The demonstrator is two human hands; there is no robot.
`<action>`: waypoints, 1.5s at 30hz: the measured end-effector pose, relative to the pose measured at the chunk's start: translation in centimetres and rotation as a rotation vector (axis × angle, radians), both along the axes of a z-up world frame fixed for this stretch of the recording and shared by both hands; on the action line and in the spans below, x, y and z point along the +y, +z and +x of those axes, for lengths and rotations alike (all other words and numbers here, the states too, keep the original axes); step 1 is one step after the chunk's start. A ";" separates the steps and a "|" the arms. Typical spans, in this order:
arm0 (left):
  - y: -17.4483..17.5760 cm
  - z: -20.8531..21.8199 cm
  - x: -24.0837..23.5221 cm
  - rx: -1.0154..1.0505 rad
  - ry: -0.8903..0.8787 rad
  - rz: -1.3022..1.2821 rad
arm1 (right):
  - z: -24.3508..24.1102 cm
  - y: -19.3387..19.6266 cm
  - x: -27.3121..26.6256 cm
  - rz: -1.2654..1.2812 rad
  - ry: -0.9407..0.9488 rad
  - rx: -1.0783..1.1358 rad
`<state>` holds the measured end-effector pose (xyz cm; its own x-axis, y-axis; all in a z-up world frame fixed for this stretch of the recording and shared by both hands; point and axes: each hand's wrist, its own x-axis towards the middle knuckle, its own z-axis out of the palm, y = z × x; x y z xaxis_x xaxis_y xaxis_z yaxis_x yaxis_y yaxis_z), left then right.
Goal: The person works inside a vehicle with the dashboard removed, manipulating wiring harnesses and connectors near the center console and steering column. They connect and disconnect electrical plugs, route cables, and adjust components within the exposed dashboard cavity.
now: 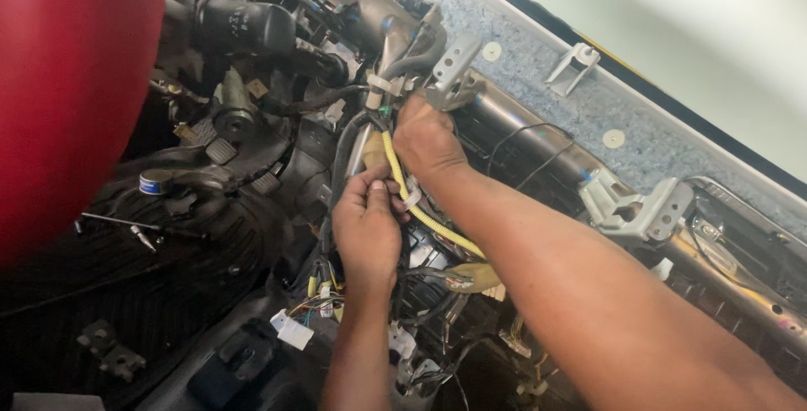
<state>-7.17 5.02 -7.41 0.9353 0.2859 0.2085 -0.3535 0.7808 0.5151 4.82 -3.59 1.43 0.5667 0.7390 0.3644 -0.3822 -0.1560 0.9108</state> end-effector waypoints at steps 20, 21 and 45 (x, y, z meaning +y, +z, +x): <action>-0.5 0.1 -0.2 -0.046 0.036 0.016 | 3.5 -1.4 0.8 0.238 -0.212 -0.049; -0.5 0.0 -0.2 -0.040 0.038 0.028 | 3.4 -1.5 0.8 0.232 -0.255 -0.058; -0.4 -0.5 -0.1 0.024 0.089 0.152 | 2.5 -0.9 0.5 0.258 -0.041 -0.039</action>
